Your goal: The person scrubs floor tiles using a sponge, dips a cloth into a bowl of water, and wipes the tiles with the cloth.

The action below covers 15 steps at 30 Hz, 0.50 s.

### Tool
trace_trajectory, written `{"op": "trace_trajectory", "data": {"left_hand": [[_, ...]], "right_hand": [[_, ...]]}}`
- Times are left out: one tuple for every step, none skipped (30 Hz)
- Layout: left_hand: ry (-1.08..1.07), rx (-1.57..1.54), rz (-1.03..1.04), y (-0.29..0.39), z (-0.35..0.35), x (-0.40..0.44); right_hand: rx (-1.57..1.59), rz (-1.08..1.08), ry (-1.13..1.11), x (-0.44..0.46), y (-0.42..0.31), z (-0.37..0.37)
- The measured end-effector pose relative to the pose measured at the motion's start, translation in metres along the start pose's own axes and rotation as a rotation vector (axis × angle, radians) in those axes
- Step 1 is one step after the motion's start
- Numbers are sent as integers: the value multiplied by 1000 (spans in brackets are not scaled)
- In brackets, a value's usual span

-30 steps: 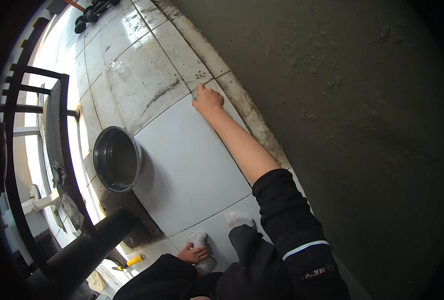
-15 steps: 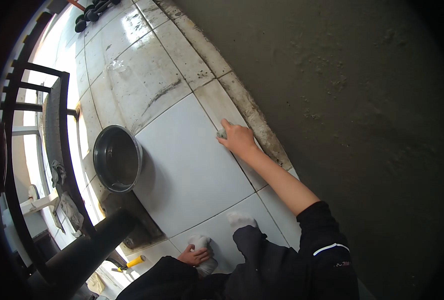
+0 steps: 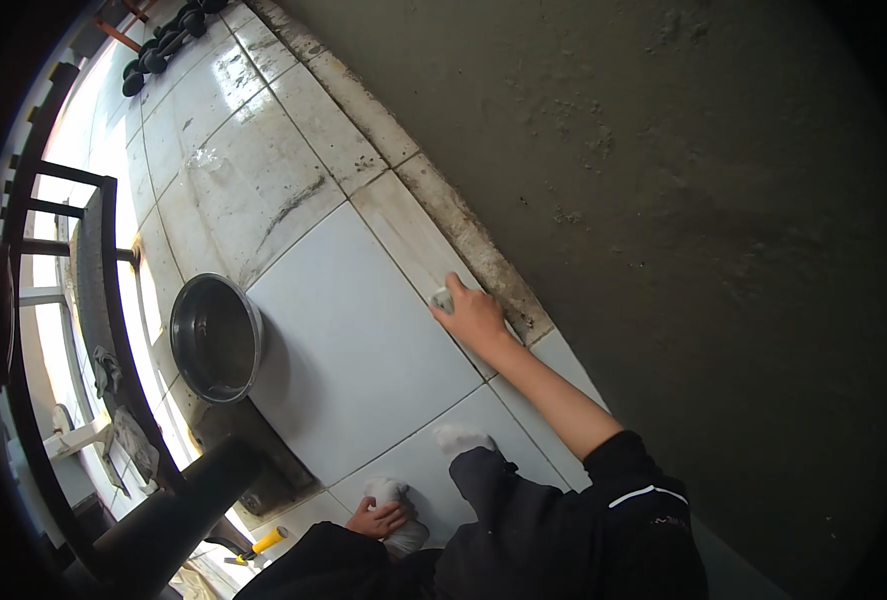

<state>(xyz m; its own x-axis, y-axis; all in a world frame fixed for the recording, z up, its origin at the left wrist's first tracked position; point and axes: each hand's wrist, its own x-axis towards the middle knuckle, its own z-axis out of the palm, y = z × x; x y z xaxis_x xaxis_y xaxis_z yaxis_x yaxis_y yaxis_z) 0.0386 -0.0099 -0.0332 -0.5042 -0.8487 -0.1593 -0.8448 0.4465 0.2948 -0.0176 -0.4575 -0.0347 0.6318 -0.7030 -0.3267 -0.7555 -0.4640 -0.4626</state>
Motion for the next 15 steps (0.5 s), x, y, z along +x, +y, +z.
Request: {"op": "trace_trajectory", "data": {"left_hand": [[2, -9, -1, -1, 0, 1], [0, -31, 2, 0, 5, -1], [-3, -52, 4, 0, 8, -2], [15, -58, 4, 1, 8, -2], [31, -61, 5, 1, 7, -2], [49, -60, 6, -1, 6, 0], [32, -48, 6, -2, 6, 2], [11, -38, 12, -2, 4, 3], [-12, -29, 21, -2, 3, 3], [-21, -53, 25, -3, 3, 2], [-29, -77, 26, -3, 4, 1], [-36, -102, 25, -2, 4, 1], [-30, -105, 27, -2, 5, 0], [-23, -109, 28, -3, 6, 0], [-15, -114, 28, -2, 7, -1]], "right_hand": [[3, 23, -24, -29, 13, -1], [7, 45, -48, -53, 24, -3], [26, 85, -37, -75, 31, -4], [48, 126, -24, -86, 33, -5], [65, 112, 13, -84, 33, -1], [83, 96, 53, -77, 31, 2], [101, 83, 90, -72, 30, 5], [122, 52, 123, -60, 29, 10], [145, 24, 156, -37, 20, 12], [166, -7, 192, -10, 10, 11], [125, 6, 165, 16, -2, 9], [83, 17, 136, 44, -14, 7], [50, 33, 115, 72, -26, 4], [15, 48, 93, 100, -37, 1], [3, 69, 87, 124, -50, -4]]}}
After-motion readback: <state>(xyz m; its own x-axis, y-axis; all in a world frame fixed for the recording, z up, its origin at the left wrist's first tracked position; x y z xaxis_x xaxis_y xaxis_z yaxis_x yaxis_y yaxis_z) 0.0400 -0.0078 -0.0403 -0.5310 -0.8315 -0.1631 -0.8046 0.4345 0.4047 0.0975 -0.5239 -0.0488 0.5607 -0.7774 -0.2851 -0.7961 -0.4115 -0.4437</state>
